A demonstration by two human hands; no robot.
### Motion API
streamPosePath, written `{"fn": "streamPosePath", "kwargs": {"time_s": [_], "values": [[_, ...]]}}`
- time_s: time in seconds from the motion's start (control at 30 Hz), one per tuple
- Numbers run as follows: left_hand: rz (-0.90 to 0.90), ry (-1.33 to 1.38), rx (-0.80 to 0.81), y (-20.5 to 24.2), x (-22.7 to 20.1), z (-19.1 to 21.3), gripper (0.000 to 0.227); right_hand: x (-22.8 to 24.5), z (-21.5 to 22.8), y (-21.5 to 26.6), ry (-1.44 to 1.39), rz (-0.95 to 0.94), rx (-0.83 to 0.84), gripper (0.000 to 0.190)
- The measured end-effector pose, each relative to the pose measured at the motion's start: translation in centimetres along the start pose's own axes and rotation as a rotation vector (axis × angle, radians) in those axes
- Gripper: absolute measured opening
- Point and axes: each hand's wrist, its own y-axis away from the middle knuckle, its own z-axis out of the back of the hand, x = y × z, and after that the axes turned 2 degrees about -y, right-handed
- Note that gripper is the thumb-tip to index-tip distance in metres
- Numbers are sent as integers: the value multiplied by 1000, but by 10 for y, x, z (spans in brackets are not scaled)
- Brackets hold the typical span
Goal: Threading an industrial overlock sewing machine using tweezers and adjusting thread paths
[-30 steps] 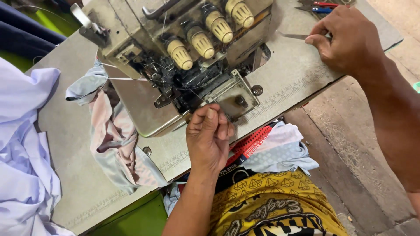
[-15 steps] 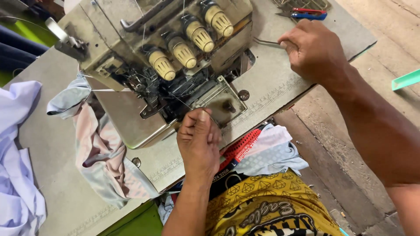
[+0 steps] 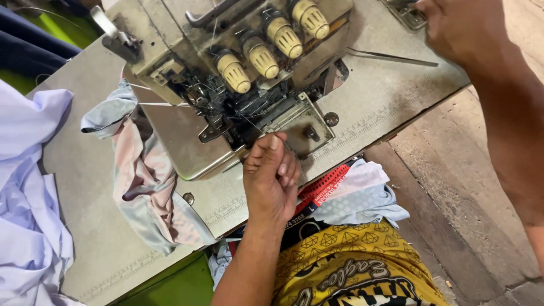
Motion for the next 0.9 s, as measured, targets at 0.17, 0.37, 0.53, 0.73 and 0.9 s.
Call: {"fn": "streamPosePath", "kwargs": {"time_s": [0.17,0.37,0.53,0.73,0.9], "values": [[-110,-270,-52,3,10,9,11,76,47,70,-1043,-27,168,46],[-235,-671,-68,11,7,0,12,141,70,123,-1620,4,774,45],[-286,-638,70,19,2,-9,7,140,78,113,-1584,108,682,40],[-227,-498,-83,16,14,-4,9,159,79,131,-1650,151,706,35],[-365,-570,-38,13,10,-8,13,184,63,147,-1909,-56,686,28]]}}
